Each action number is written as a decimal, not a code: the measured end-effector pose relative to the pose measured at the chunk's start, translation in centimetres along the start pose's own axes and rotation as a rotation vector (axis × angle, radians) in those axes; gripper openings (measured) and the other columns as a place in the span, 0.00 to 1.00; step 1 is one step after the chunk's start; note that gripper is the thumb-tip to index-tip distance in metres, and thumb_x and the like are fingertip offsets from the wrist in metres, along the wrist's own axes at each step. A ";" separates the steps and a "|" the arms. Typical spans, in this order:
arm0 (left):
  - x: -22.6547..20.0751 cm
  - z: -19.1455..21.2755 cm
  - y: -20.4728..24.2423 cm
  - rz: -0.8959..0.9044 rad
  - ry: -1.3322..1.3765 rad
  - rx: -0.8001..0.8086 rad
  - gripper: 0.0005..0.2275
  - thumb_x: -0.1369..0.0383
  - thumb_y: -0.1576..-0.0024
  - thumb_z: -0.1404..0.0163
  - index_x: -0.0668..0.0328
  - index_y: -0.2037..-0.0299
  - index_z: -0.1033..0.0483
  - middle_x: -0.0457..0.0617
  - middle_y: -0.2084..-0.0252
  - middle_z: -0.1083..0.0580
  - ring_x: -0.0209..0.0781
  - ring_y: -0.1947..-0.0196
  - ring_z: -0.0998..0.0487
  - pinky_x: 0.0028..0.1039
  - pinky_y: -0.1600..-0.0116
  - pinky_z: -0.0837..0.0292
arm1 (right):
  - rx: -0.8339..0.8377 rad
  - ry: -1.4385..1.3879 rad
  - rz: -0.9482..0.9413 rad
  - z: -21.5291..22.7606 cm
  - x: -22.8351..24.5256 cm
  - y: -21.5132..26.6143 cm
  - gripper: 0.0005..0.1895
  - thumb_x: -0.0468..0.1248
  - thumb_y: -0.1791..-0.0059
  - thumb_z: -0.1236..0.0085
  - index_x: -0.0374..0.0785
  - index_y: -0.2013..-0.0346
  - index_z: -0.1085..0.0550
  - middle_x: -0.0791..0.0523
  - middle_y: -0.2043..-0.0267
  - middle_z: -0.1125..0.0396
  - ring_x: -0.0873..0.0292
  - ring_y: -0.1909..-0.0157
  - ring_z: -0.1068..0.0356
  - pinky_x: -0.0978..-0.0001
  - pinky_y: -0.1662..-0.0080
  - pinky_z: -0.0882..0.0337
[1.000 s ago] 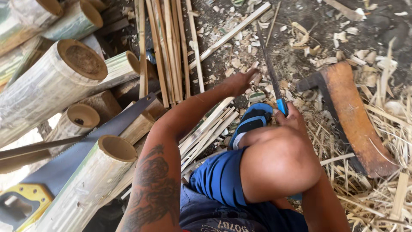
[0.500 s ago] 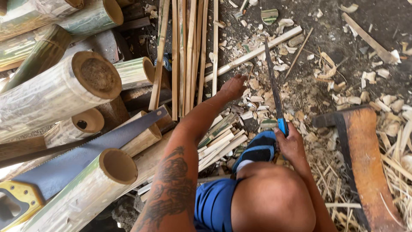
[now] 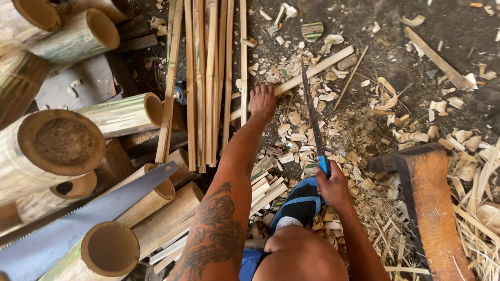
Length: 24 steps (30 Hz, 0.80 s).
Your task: The person sits on the ground and uses a knife to shave thin strips from bamboo sticks, producing wood shavings. The person repeatedly picks up bamboo sticks, shaves them, and places them aside.
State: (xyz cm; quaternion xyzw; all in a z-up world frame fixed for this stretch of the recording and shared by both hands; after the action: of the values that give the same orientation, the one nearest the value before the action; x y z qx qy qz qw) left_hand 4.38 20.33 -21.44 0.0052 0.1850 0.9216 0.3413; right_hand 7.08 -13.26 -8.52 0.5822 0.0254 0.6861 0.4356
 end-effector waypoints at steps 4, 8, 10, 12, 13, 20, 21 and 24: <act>-0.7 1.3 0.8 0.033 0.138 0.076 0.20 0.75 0.39 0.55 0.47 0.37 0.37 0.57 0.41 0.37 0.49 0.41 0.34 0.35 0.46 0.22 | -0.145 0.017 0.134 1.5 0.3 1.8 0.13 0.43 0.45 0.47 0.36 0.55 0.31 0.57 0.80 0.37 0.63 0.81 0.38 0.67 0.76 0.35; -1.1 6.0 2.9 0.096 0.430 -0.074 0.16 0.77 0.35 0.59 0.52 0.38 0.36 0.54 0.48 0.34 0.42 0.61 0.27 0.28 0.68 0.18 | -0.329 0.060 0.054 4.1 1.1 4.8 0.11 0.43 0.43 0.51 0.37 0.56 0.32 0.60 0.76 0.35 0.65 0.80 0.35 0.68 0.76 0.31; -0.7 8.5 4.1 0.153 0.634 -0.172 0.14 0.73 0.30 0.62 0.55 0.35 0.39 0.54 0.52 0.31 0.40 0.73 0.26 0.32 0.77 0.19 | -0.380 0.016 0.135 5.4 1.9 7.3 0.10 0.41 0.43 0.51 0.38 0.53 0.32 0.60 0.76 0.36 0.66 0.79 0.36 0.69 0.76 0.33; 0.0 12.2 5.3 0.133 0.691 -0.411 0.18 0.71 0.33 0.60 0.55 0.32 0.42 0.53 0.55 0.28 0.40 0.76 0.26 0.31 0.79 0.21 | -0.409 -0.097 0.227 6.2 2.2 9.6 0.10 0.39 0.43 0.51 0.38 0.52 0.33 0.60 0.75 0.37 0.66 0.78 0.38 0.69 0.75 0.34; 0.1 14.1 6.0 0.123 0.718 -0.529 0.21 0.71 0.34 0.58 0.55 0.31 0.43 0.53 0.57 0.26 0.40 0.77 0.26 0.31 0.80 0.22 | -0.410 -0.186 0.277 6.4 2.3 10.5 0.09 0.39 0.43 0.50 0.36 0.52 0.34 0.59 0.75 0.37 0.66 0.78 0.38 0.69 0.75 0.34; -13.4 26.4 12.2 -0.637 1.221 -0.640 0.21 0.61 0.31 0.55 0.57 0.31 0.46 0.54 0.58 0.19 0.39 0.65 0.14 0.32 0.63 0.16 | -0.549 -0.292 0.164 7.2 -0.9 16.2 0.11 0.37 0.43 0.47 0.32 0.55 0.35 0.55 0.75 0.36 0.62 0.77 0.36 0.66 0.73 0.33; -16.1 28.1 14.0 -0.826 1.306 -0.635 0.20 0.60 0.30 0.55 0.57 0.33 0.46 0.53 0.52 0.20 0.38 0.60 0.13 0.32 0.59 0.14 | -0.567 -0.295 0.181 7.8 -1.4 17.0 0.10 0.37 0.44 0.48 0.34 0.53 0.34 0.56 0.75 0.36 0.63 0.77 0.37 0.66 0.73 0.34; -24.7 30.6 19.3 -1.007 1.463 -0.425 0.23 0.62 0.34 0.54 0.60 0.33 0.47 0.52 0.58 0.20 0.39 0.63 0.14 0.30 0.65 0.19 | -0.685 -0.268 0.186 9.4 -4.0 20.7 0.12 0.38 0.45 0.48 0.37 0.49 0.32 0.57 0.75 0.36 0.64 0.77 0.36 0.66 0.74 0.34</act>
State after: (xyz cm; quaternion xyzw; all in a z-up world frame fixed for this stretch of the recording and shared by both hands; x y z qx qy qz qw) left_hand 15.40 1.56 16.65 -0.7247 0.1619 0.4519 0.4944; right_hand 2.82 -33.04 2.61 0.4873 -0.3154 0.6091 0.5404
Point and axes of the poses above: each hand's wrist, its own y-axis away from the middle knuckle, its own z-axis out of the back of the hand, x = y × z, the point moved 5 cm from there along -y, towards the middle knuckle
